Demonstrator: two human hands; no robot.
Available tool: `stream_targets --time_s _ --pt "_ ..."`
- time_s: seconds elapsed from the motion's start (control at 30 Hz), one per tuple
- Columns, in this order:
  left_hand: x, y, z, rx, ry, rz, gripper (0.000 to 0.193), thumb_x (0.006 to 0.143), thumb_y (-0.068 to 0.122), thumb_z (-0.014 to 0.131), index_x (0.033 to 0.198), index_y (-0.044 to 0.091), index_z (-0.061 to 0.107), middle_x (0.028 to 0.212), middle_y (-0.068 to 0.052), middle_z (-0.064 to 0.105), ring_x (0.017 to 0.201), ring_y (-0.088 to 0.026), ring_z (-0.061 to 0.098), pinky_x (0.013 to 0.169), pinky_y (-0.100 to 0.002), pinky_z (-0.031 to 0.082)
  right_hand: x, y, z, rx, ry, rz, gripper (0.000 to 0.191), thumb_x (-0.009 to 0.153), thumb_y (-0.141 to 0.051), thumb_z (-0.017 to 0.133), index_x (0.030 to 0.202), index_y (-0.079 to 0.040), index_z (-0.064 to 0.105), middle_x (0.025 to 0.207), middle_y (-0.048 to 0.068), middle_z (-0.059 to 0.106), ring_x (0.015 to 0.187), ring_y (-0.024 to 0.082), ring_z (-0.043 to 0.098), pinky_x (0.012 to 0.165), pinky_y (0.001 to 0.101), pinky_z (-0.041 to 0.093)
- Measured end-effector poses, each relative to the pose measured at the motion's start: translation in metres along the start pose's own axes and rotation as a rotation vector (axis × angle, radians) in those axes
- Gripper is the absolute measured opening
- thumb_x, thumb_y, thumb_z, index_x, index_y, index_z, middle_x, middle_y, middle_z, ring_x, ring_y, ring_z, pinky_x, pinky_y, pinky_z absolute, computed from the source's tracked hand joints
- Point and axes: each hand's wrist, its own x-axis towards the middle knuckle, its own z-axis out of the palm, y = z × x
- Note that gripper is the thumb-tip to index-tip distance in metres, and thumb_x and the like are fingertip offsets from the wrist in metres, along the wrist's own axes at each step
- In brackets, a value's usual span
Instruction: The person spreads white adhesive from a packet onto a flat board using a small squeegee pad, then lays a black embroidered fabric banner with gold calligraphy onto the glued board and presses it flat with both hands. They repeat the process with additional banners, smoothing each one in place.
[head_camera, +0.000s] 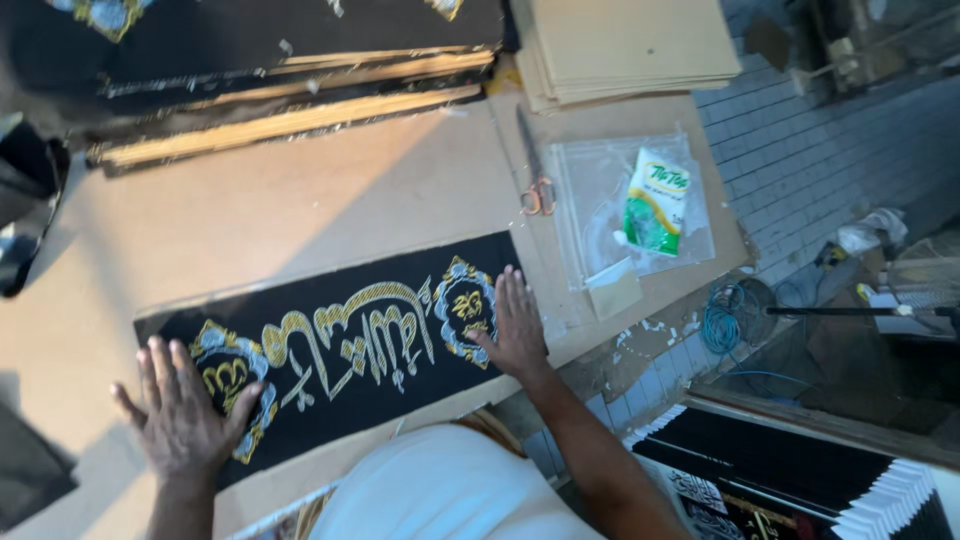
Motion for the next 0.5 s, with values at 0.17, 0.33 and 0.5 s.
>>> stream_targets --time_s 0.17,0.33,0.5 --pt "-0.004 0.015 -0.003 1.055 -0.197 0.005 0.112 0.086 0.095 0.034 0.157 0.01 0.046 0.165 -0.011 0.045 0.16 -0.024 0.034 0.126 -0.064 -0.014 -0.005 -0.004 -0.02 -0.043 0.008 0.01 0.105 0.096 -0.071 0.047 0.159 0.008 0.021 0.168 0.03 0.019 0.159 0.042 0.017 0.127 0.0548 0.014" --pt "-0.02 0.0 0.029 0.999 -0.255 0.013 0.113 0.079 0.095 0.04 0.154 0.011 0.051 0.162 -0.011 0.048 0.161 -0.028 0.034 0.129 -0.066 -0.007 -0.006 -0.003 -0.026 -0.054 0.011 0.018 0.105 0.097 -0.072 0.045 0.159 0.01 0.022 0.168 0.031 0.02 0.158 0.042 0.018 0.126 0.0558 0.013" --pt "-0.023 -0.03 0.052 0.223 0.017 0.158 0.121 0.082 0.093 0.044 0.152 -0.006 0.047 0.158 -0.03 0.045 0.163 -0.049 0.029 0.133 -0.073 0.008 -0.006 -0.003 -0.028 -0.054 0.022 0.021 0.105 0.098 -0.072 0.044 0.159 0.01 0.022 0.167 0.031 0.021 0.158 0.041 0.019 0.126 0.0561 0.013"
